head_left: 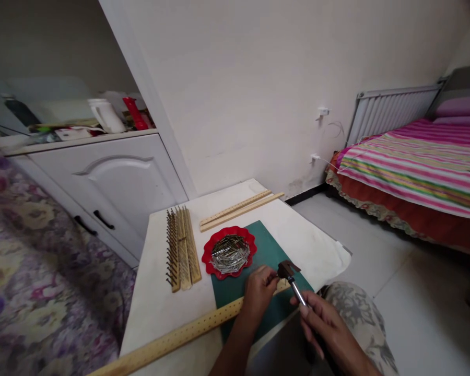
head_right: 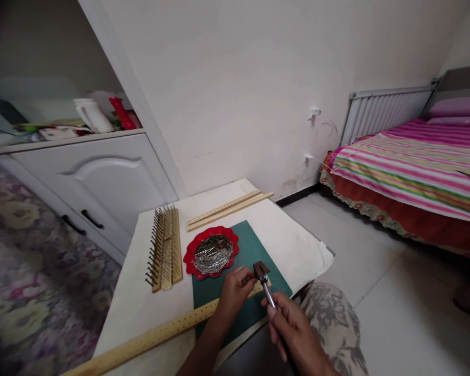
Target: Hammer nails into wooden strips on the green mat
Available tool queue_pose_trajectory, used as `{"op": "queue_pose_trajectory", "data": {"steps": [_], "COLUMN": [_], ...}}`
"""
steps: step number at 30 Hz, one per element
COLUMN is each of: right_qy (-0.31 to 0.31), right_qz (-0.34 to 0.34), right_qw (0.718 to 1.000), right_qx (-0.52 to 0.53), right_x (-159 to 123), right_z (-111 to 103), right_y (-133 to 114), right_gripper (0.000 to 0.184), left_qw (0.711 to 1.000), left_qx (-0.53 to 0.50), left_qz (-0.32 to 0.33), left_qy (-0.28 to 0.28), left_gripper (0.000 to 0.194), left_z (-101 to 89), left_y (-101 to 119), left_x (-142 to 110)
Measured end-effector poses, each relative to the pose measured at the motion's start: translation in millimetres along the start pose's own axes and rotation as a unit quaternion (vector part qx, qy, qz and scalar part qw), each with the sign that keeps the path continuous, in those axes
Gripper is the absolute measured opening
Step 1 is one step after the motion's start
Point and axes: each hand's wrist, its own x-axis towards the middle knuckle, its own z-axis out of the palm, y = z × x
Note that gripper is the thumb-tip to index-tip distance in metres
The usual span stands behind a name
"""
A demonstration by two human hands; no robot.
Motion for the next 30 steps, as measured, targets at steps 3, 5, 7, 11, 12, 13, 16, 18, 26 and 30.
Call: {"op": "queue_pose_trajectory", "data": {"steps": [3,5,7,11,12,13,16,18,26,30], "right_qy": [-0.002,0.0,0.003,-0.003,-0.004,-0.004,-0.005,-0.01,-0.014,-0.011], "right_qz": [0.003,0.005,0.004,0.005,0.003,0.001,0.0,0.004,0.0,0.003], "right_qw": [1.0,1.0,0.999,0.999,0.998,0.999,0.999,0.998,0.998,0.999], "right_qx": [-0.015,-0.025,-0.033,-0.053,-0.055,-0.054,-0.053,-0.062,-0.065,-0.05], "right_x": [3.4,4.6,5.2,4.6,4.4,4.2,4.3,4.9,5.6,1.6], "right_z": [4.0,5.8,6.7,6.7,6.8,6.9,8.0,8.2,5.4,6.1], "right_y": [1.9,3.2,4.7,6.2,6.0,5.6,4.3,4.6,9.2,2.7], "right_gripper": [0.033,0.034,0.036,0.036,0.036,0.036,0.035,0.034,0.033,0.033], "left_qw": [1.0,1.0,1.0,1.0,1.0,1.0,1.0,1.0,1.0,1.0], "left_qx": [0.007,0.009,0.006,0.006,0.008,0.01,0.014,0.011,0.009,0.007], "left_qz": [-0.002,-0.008,-0.013,-0.013,-0.012,-0.013,-0.013,-0.009,-0.012,-0.005], "left_qy": [0.001,-0.001,-0.003,-0.003,-0.004,-0.003,-0.001,0.001,-0.003,-0.005], "left_gripper": [0.011,0.012,0.012,0.013,0.013,0.013,0.012,0.013,0.013,0.014], "left_z": [-0.1,-0.6,-1.2,-1.8,-1.7,-1.6,-0.9,-0.6,-2.1,-2.3], "left_y": [0.4,1.6,2.6,2.9,2.6,2.2,1.3,1.0,3.1,3.9], "left_x": [0.8,1.3,1.6,1.6,1.5,1.4,0.8,0.4,0.1,-1.0]}}
